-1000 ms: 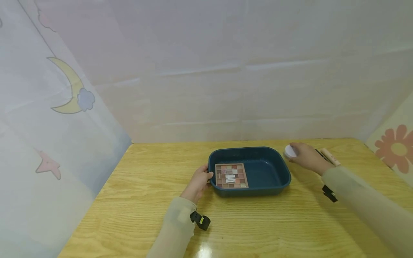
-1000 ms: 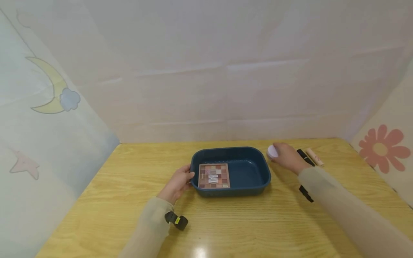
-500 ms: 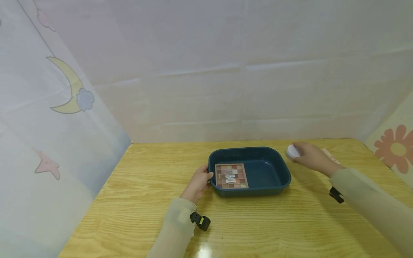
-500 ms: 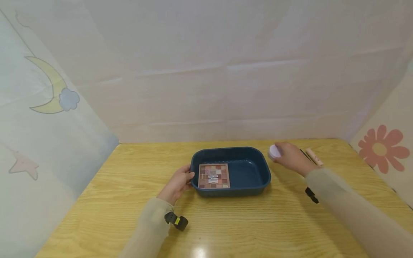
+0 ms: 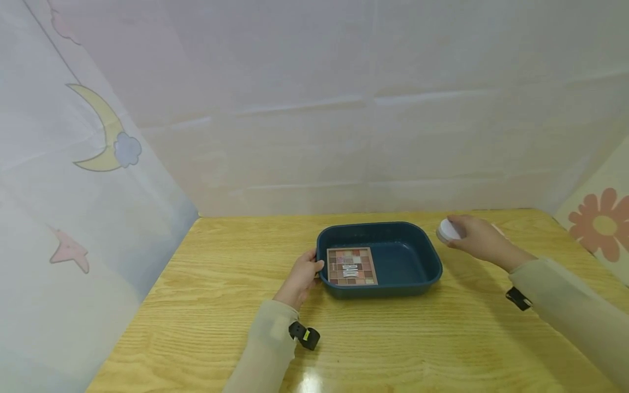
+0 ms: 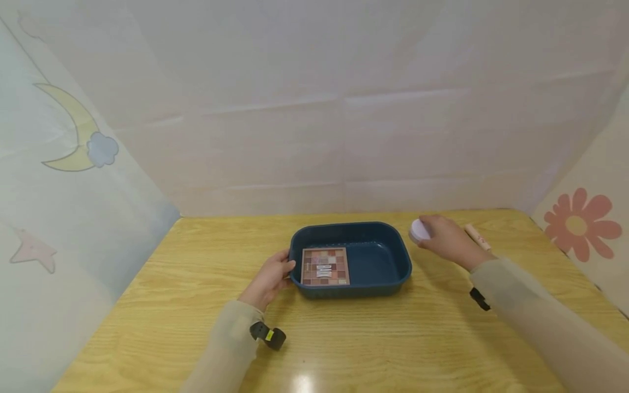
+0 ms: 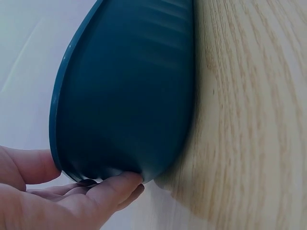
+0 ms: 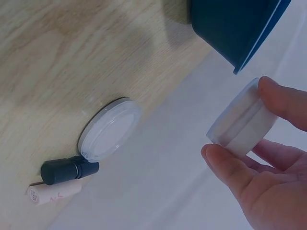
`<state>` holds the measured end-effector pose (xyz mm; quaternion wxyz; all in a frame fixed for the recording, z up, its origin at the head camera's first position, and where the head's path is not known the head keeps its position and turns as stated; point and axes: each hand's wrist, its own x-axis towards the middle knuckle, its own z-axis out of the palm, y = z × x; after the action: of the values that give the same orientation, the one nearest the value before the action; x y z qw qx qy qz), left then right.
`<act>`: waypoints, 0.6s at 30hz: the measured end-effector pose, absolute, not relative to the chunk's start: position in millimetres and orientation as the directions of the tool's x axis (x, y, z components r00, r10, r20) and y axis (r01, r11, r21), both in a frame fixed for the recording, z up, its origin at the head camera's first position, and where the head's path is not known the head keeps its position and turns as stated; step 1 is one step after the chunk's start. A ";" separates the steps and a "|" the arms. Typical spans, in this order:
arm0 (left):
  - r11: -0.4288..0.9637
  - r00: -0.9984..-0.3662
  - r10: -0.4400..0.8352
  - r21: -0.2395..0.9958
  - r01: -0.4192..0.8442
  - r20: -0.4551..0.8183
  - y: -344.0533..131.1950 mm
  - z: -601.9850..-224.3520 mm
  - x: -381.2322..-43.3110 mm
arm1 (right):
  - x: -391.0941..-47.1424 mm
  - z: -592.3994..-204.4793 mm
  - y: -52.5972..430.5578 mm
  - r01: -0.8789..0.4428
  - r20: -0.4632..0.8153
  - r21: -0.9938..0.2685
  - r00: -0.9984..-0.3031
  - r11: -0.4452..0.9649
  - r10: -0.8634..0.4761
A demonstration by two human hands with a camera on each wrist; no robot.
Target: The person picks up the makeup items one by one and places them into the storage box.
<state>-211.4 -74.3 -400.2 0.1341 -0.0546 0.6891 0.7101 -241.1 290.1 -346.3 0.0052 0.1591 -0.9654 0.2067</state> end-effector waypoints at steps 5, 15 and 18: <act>-0.017 -0.957 0.123 0.964 -0.265 -0.261 -74.1 -400.5 -211.8 | -238.1 -342.8 288.8 -0.319 0.085 -0.403 -0.946 0.858 -0.312; -0.017 -0.958 0.132 0.965 -0.260 -0.256 -74.6 -400.2 -211.9 | -233.0 -336.7 283.0 -0.369 0.102 -0.396 -0.928 0.841 -0.359; -0.012 -0.957 0.127 0.965 -0.263 -0.259 -74.7 -400.9 -212.7 | -231.4 -334.8 280.1 -0.405 0.113 -0.392 -0.912 0.826 -0.393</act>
<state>-212.7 -74.7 -400.9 0.1375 -0.0491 0.6893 0.7096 -231.4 280.1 -334.8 0.0138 0.2088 -0.9554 0.2084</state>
